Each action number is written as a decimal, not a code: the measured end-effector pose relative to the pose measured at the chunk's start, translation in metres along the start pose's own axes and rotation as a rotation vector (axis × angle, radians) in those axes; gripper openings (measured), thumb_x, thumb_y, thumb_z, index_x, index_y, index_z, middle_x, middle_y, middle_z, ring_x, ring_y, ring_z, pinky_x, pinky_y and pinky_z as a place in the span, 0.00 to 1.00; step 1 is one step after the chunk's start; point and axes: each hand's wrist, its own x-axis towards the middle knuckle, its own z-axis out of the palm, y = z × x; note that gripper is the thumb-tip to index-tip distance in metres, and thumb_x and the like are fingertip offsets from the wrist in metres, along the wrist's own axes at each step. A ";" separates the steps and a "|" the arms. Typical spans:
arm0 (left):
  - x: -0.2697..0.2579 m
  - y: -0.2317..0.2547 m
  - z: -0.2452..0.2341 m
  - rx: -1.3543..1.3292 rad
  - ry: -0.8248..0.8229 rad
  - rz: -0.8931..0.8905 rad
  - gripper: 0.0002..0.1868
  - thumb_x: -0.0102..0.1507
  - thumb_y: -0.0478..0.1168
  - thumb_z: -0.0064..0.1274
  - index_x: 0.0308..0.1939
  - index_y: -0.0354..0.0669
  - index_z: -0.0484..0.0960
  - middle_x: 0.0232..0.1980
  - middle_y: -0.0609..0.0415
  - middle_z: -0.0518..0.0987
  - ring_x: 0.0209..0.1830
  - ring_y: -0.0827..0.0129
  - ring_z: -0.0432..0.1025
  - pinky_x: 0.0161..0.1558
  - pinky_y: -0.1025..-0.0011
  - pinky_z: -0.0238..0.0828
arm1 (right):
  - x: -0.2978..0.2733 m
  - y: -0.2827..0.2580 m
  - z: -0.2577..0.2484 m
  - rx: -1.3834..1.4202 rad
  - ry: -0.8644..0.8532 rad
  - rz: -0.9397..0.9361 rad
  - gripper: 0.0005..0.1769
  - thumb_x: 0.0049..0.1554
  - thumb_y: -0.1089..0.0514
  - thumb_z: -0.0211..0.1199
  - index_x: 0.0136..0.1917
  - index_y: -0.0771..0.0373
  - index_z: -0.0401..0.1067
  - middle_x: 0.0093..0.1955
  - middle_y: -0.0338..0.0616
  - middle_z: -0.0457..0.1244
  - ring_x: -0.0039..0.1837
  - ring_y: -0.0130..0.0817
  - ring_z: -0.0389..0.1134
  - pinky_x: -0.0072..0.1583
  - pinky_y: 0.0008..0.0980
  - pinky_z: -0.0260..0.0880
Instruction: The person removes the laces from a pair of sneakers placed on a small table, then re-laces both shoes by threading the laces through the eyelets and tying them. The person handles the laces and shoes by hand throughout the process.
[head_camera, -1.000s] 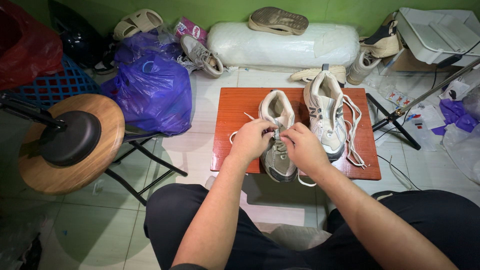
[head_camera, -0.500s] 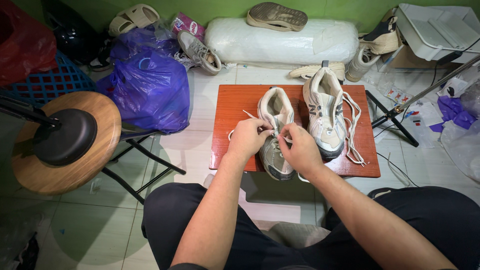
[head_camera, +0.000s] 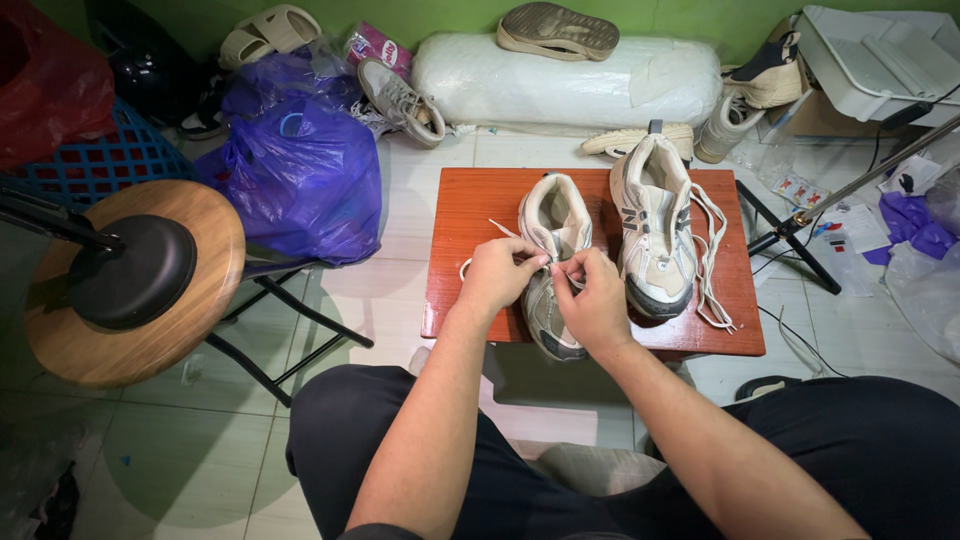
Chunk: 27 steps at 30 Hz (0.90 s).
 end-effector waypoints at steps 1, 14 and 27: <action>0.001 -0.003 0.001 -0.016 -0.005 -0.014 0.10 0.59 0.42 0.63 0.42 0.42 0.89 0.37 0.52 0.87 0.36 0.69 0.80 0.43 0.70 0.77 | 0.000 -0.001 0.002 0.008 0.011 0.016 0.13 0.57 0.63 0.69 0.44 0.64 0.64 0.39 0.44 0.66 0.42 0.38 0.65 0.47 0.38 0.67; 0.017 -0.038 0.014 -0.377 -0.100 -0.246 0.13 0.61 0.41 0.64 0.44 0.34 0.89 0.33 0.56 0.83 0.29 0.78 0.71 0.32 0.77 0.70 | 0.002 0.006 0.016 0.320 0.011 0.425 0.20 0.57 0.66 0.69 0.40 0.63 0.55 0.42 0.44 0.71 0.41 0.22 0.67 0.43 0.28 0.70; 0.018 -0.020 0.004 -0.447 0.079 0.124 0.06 0.63 0.38 0.62 0.41 0.41 0.85 0.37 0.63 0.79 0.35 0.79 0.71 0.38 0.78 0.70 | 0.026 -0.009 -0.016 0.052 -0.120 0.007 0.12 0.57 0.59 0.69 0.54 0.63 0.76 0.53 0.46 0.64 0.56 0.40 0.64 0.57 0.36 0.66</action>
